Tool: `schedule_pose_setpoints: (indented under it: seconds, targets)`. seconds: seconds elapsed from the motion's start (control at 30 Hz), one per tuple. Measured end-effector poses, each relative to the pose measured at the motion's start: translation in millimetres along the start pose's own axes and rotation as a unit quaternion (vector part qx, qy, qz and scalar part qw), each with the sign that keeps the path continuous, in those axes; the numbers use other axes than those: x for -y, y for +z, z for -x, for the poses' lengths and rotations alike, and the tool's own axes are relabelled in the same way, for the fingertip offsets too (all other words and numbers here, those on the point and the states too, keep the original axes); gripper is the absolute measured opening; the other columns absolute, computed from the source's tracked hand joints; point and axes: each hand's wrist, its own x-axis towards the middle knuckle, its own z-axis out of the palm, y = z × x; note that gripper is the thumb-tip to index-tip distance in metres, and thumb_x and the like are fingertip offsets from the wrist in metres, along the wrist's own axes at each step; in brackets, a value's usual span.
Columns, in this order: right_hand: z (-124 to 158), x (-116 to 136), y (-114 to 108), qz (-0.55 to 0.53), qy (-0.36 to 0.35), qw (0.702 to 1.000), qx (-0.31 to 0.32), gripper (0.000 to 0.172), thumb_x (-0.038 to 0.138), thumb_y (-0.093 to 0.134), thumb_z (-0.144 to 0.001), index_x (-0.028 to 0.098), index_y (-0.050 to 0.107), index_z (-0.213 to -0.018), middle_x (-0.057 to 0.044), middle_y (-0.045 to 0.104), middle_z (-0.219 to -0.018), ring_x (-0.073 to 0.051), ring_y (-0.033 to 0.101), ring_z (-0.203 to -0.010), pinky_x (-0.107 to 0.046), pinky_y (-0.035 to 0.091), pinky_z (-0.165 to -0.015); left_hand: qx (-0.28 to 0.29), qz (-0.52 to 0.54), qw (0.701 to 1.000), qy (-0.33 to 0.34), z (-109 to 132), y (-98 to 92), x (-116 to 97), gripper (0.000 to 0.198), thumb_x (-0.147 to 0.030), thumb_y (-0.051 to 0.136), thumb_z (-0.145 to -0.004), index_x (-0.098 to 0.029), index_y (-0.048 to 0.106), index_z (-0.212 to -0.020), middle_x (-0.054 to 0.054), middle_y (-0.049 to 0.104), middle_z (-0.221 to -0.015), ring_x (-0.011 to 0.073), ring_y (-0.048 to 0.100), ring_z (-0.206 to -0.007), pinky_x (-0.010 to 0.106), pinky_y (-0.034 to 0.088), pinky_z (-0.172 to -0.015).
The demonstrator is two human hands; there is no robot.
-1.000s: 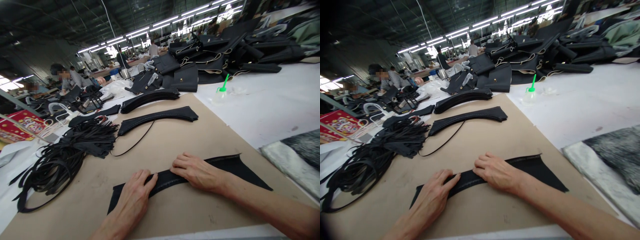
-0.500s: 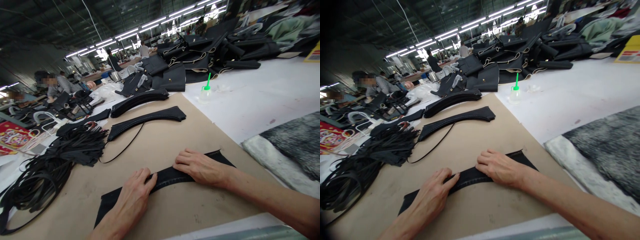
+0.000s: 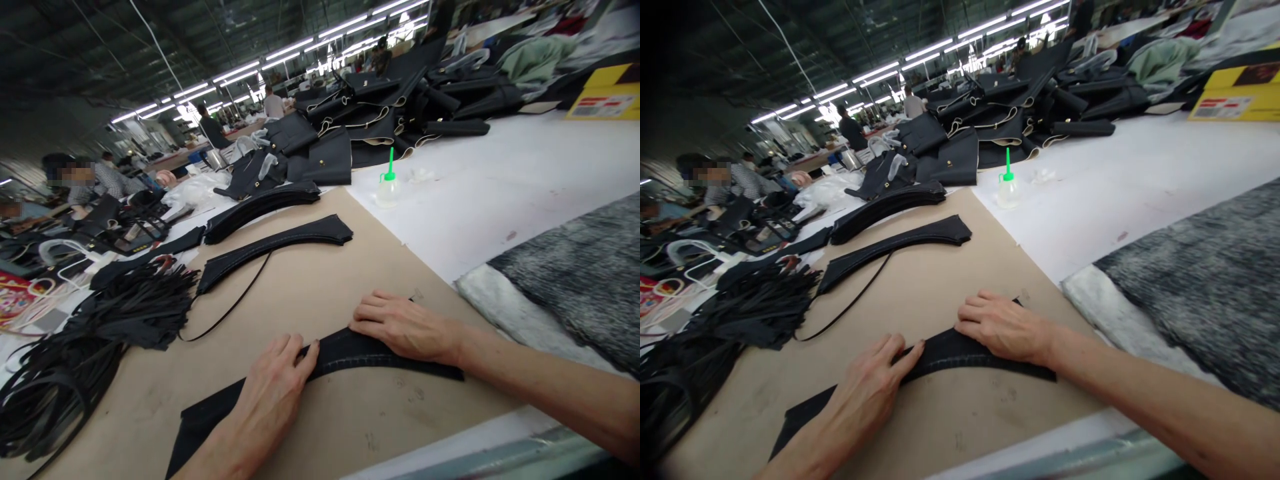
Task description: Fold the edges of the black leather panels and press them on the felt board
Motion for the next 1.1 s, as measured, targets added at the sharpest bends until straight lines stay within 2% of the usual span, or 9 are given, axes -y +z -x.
schedule_pose_setpoints:
  seconds: [0.17, 0.23, 0.3, 0.4, 0.77, 0.87, 0.97, 1.03, 1.1]
  targets:
    - [17, -8, -5, 0.02, 0.0, 1.0, 0.0, 0.024, 0.013, 0.04, -0.098, 0.015, 0.06, -0.11, -0.006, 0.059, -0.098, -0.02, 0.048, -0.085, -0.036, 0.037, -0.081, -0.009, 0.021, 1.0, 0.011, -14, -0.2, -14, 0.038, 0.004, 0.038, -0.083, -0.013, 0.06, -0.109, 0.009, 0.057, -0.106, 0.0215, 0.053, -0.094, 0.034, 0.051, -0.085]
    - [22, -11, -7, 0.026, 0.002, 1.0, -0.003, 0.024, 0.013, 0.041, -0.098, 0.015, 0.06, -0.111, -0.006, 0.059, -0.099, -0.02, 0.048, -0.086, -0.036, 0.037, -0.082, 0.0, 0.019, 1.0, 0.003, -17, 0.0, -18, 0.047, 0.005, 0.036, -0.083, -0.016, 0.055, -0.121, 0.007, 0.057, -0.106, 0.0211, 0.053, -0.092, 0.034, 0.052, -0.082]
    - [27, -14, -8, 0.03, 0.003, 1.0, -0.002, 0.024, 0.013, 0.041, -0.097, 0.014, 0.061, -0.111, -0.007, 0.059, -0.098, -0.021, 0.049, -0.086, -0.036, 0.038, -0.082, 0.011, 0.009, 1.0, 0.005, -18, -0.4, -20, 0.06, 0.004, 0.035, -0.083, -0.021, 0.04, -0.138, 0.006, 0.058, -0.108, 0.0205, 0.053, -0.09, 0.034, 0.052, -0.081]
    - [34, -19, -10, 0.04, 0.002, 0.999, -0.003, 0.025, 0.012, 0.04, -0.097, 0.013, 0.061, -0.11, -0.008, 0.059, -0.099, -0.021, 0.049, -0.088, -0.037, 0.039, -0.084, 0.023, -0.001, 1.0, -0.002, -19, -1.4, -23, 0.069, 0.005, 0.032, -0.083, -0.026, 0.029, -0.144, 0.007, 0.057, -0.112, 0.0197, 0.053, -0.091, 0.034, 0.051, -0.082]
    - [67, -20, -21, 0.052, 0.055, 0.997, -0.013, 0.036, 0.006, 0.036, -0.093, 0.01, 0.054, -0.124, -0.012, 0.057, -0.117, -0.022, 0.05, -0.107, -0.042, 0.034, -0.1, -0.028, 0.109, 0.994, -0.016, -36, -3.3, -42, 0.052, 0.005, 0.031, -0.079, -0.014, 0.055, -0.122, 0.011, 0.054, -0.122, 0.0227, 0.05, -0.111, 0.038, 0.044, -0.1]
    - [78, -23, -22, 0.083, 0.082, 0.993, -0.015, 0.037, 0.005, 0.039, -0.091, 0.01, 0.054, -0.123, -0.011, 0.056, -0.12, -0.023, 0.048, -0.113, -0.044, 0.031, -0.104, -0.026, 0.091, 0.995, -0.021, -36, -2.4, -44, 0.053, 0.005, 0.032, -0.078, -0.013, 0.055, -0.122, 0.011, 0.056, -0.119, 0.0234, 0.052, -0.109, 0.038, 0.046, -0.098]
    - [81, -21, -28, 0.149, 0.141, 0.978, -0.028, 0.033, 0.001, 0.039, -0.087, 0.008, 0.061, -0.11, -0.014, 0.059, -0.114, -0.027, 0.05, -0.112, -0.048, 0.032, -0.102, -0.038, 0.064, 0.997, -0.013, -34, 2.2, -46, 0.055, 0.006, 0.033, -0.077, -0.01, 0.052, -0.126, 0.013, 0.056, -0.122, 0.0247, 0.052, -0.111, 0.039, 0.046, -0.099]
    - [72, -13, -34, 0.175, 0.197, 0.962, -0.065, 0.036, -0.001, 0.038, -0.084, 0.008, 0.061, -0.111, -0.015, 0.06, -0.113, -0.028, 0.052, -0.108, -0.049, 0.035, -0.097, -0.055, 0.052, 0.997, -0.009, -33, 5.8, -49, 0.058, 0.007, 0.033, -0.075, -0.008, 0.049, -0.129, 0.014, 0.055, -0.124, 0.0256, 0.052, -0.113, 0.039, 0.046, -0.099]
    - [56, 3, -36, 0.152, 0.214, 0.961, -0.09, 0.042, 0.001, 0.038, -0.085, 0.01, 0.056, -0.122, -0.014, 0.057, -0.12, -0.027, 0.051, -0.11, -0.047, 0.038, -0.094, -0.069, 0.057, 0.996, -0.018, -29, 7.2, -53, 0.06, 0.007, 0.034, -0.075, -0.008, 0.047, -0.131, 0.015, 0.055, -0.124, 0.0258, 0.052, -0.112, 0.04, 0.047, -0.098]
